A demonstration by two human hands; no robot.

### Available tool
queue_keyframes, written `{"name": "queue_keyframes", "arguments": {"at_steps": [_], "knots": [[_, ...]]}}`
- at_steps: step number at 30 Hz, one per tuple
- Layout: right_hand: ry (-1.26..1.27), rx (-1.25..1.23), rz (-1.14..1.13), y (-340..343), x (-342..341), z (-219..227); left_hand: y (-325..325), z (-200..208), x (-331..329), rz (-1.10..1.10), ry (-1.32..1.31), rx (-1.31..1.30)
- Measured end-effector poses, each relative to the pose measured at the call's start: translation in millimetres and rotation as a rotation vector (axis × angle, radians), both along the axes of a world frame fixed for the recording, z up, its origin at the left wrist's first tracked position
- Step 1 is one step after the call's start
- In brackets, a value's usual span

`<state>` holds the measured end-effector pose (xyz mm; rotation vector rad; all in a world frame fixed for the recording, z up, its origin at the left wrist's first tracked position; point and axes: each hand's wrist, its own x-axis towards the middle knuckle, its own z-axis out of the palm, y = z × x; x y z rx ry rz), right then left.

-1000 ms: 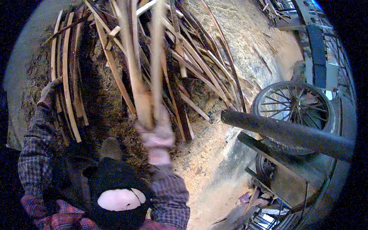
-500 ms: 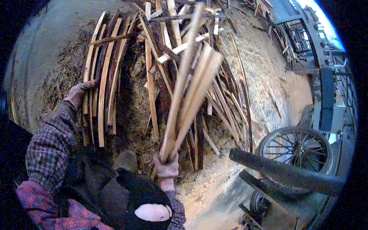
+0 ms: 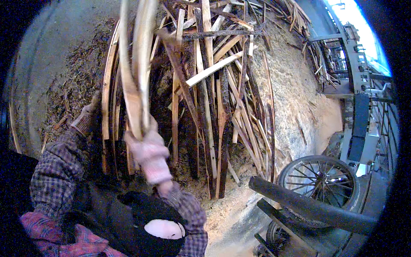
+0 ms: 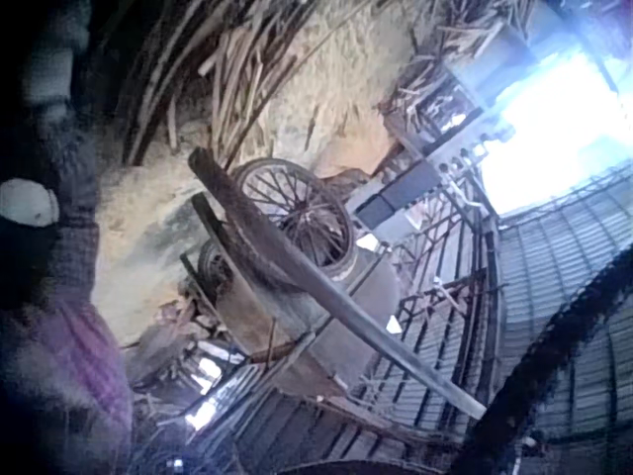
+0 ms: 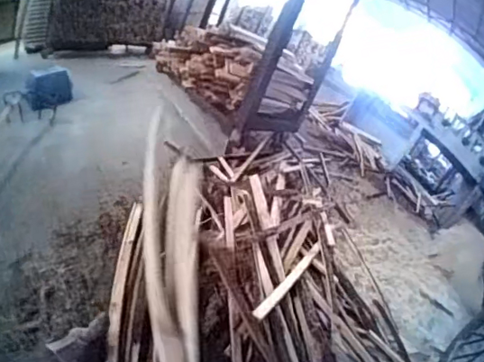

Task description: The person uses a pitchfork to gather and move a pile of thin wooden slats on a sawdust-covered floor. They then switch to using their hands to pick up, align, and stack the slats into a neat pile against a metal rack.

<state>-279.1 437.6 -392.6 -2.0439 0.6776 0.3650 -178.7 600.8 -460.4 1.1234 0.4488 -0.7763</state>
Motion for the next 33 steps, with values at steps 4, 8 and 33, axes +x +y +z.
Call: {"name": "queue_keyframes", "arguments": {"at_steps": [4, 8, 33], "knots": [[0.409, -0.381, 0.324, 18.6, 26.0, -17.0, -12.3, -13.2, 3.6, 0.019, -0.034, -0.054], [0.4, -0.494, 0.506, 20.8, 23.1, 13.1, -33.5, 4.4, 2.9, 0.052, -0.111, 0.043], [-0.033, -0.904, 0.066, -222.0, -166.4, 42.0, -45.9, 12.7, -11.6, 0.054, -0.028, 0.205]]}}
